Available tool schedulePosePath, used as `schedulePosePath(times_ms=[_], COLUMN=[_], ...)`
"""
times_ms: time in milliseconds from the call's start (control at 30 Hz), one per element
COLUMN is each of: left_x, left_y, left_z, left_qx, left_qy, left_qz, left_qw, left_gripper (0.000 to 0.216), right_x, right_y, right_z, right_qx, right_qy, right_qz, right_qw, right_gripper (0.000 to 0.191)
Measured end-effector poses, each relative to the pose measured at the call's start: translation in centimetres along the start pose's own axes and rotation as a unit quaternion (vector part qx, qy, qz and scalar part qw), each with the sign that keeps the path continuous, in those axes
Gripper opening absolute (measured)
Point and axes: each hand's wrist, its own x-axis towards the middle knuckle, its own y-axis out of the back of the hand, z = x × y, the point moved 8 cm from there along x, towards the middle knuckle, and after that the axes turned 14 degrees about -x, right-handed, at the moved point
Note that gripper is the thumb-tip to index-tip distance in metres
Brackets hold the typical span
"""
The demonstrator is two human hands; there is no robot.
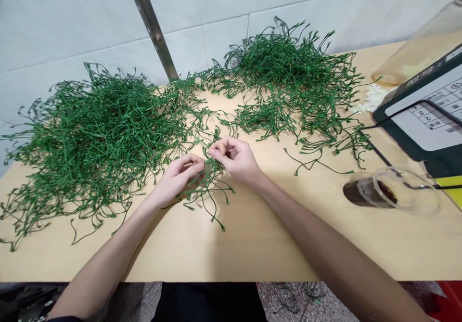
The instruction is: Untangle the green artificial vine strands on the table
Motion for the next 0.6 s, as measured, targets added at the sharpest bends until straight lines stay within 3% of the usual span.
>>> schedulePosePath(times_ms=[233,367,467,600], left_x=[-0.1,-0.1,-0.1,-0.1], left_y=[0.2,0.5,0.8,0.9], left_z=[-0.2,0.3,0.7,0.9], left_qx=[-0.039,0.003,0.041,0.055], left_qy=[-0.004,-0.050,-0.086,-0.079], left_qz=[0.035,0.047,0.056,0.056], left_qw=[0.999,0.998,0.994,0.994], left_gripper=[0.034,0.035,0.034,0.032], right_x=[-0.1,-0.3,-0.4,-0.2], right_y=[-0.4,-1.0,-1.0,-0.8], right_z=[-0.5,-0.7,-0.8,-0.3], right_qx=[0.021,0.025,0.023,0.026], right_qy=[-0.012,-0.029,-0.025,-0.020], right_qz=[-0.035,-0.068,-0.062,-0.047], right_qw=[0.999,0.997,0.997,0.998], right_gripper=[0.042,0.038,0.037,0.040])
